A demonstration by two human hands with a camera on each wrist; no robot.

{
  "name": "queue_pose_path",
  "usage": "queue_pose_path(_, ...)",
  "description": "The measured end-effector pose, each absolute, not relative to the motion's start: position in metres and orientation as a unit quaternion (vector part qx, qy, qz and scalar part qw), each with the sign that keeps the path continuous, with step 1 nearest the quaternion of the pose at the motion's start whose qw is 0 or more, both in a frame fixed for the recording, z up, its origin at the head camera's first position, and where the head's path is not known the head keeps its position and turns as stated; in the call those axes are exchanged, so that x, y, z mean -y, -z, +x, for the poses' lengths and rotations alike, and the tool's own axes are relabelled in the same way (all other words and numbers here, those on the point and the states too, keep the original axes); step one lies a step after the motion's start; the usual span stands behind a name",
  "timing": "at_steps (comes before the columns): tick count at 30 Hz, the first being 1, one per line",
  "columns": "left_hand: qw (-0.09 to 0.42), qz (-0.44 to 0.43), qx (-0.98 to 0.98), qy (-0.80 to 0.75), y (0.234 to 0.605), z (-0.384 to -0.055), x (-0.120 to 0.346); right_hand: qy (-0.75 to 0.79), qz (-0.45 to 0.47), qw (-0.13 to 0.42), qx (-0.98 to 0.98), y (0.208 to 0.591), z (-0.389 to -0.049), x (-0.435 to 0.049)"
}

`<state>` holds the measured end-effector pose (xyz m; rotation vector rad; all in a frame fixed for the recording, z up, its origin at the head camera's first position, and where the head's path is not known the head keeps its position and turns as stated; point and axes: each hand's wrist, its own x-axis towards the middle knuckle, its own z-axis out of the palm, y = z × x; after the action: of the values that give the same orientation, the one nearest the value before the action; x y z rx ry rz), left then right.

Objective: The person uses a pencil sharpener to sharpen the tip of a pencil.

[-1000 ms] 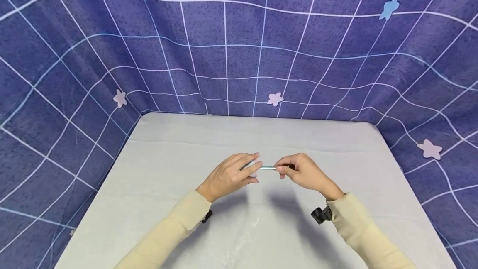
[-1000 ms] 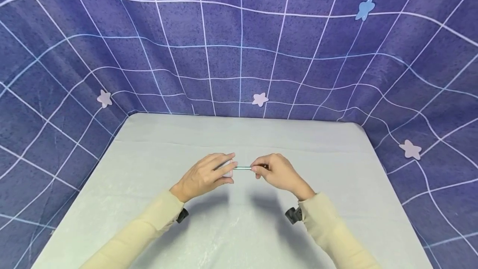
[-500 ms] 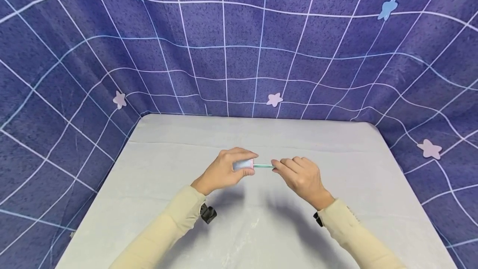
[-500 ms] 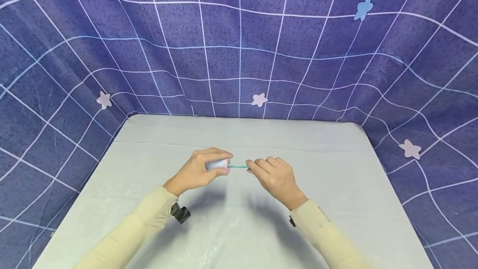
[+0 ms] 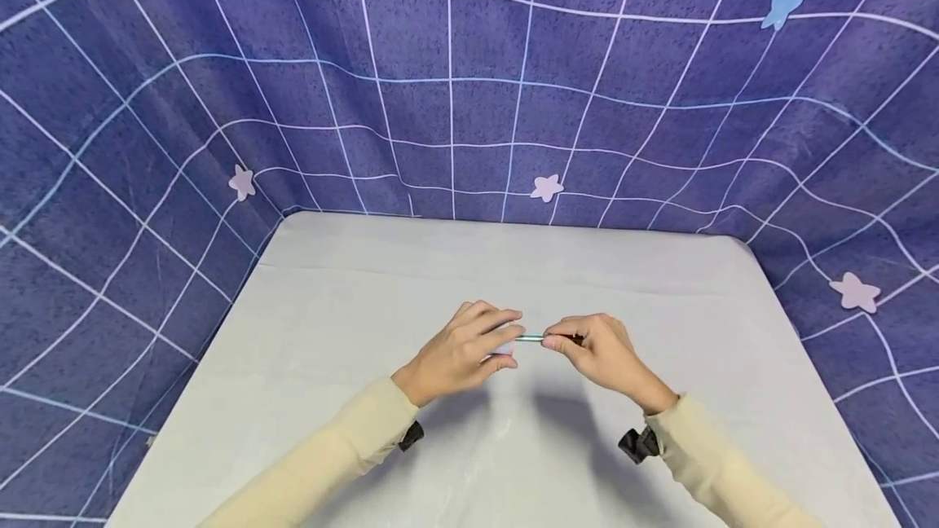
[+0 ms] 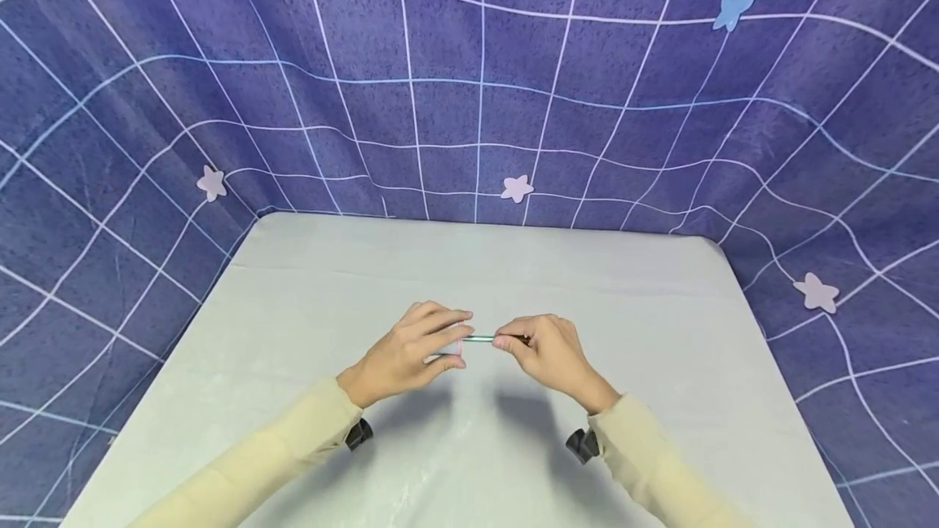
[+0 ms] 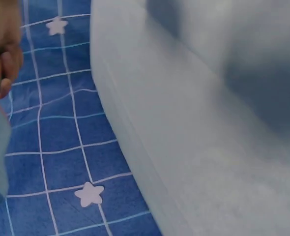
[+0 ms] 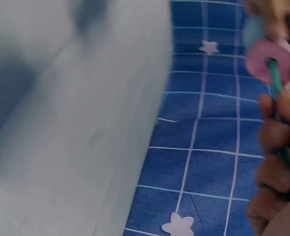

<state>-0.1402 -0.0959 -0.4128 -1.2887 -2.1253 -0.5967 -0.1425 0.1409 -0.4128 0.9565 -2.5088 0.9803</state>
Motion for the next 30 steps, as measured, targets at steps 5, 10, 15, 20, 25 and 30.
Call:
queue_pose_path(5,0.300,-0.481,0.793,0.224,0.413,-0.146,0.098,-0.317,0.330,0.139,0.878,0.410,-0.149,-0.141)
queue_pose_path(10,0.231,-0.436,0.821,0.288,0.404,-0.149,0.101,-0.280,0.381,0.282,0.835,0.420,-0.153,-0.139)
queue_pose_path(15,0.126,-0.368,0.845,0.368,0.391,-0.152,0.104,-0.197,0.410,0.436,0.777,0.427,-0.157,-0.135)
queue_pose_path(20,0.020,-0.301,0.856,0.419,0.379,-0.153,0.103,-0.136,0.404,0.567,0.705,0.427,-0.161,-0.129)
queue_pose_path(25,0.006,-0.311,0.847,0.431,0.376,-0.153,0.101,-0.164,0.413,0.568,0.693,0.426,-0.161,-0.127)
queue_pose_path(30,0.106,-0.403,0.833,0.363,0.384,-0.152,0.098,-0.293,0.389,0.381,0.786,0.423,-0.149,-0.132)
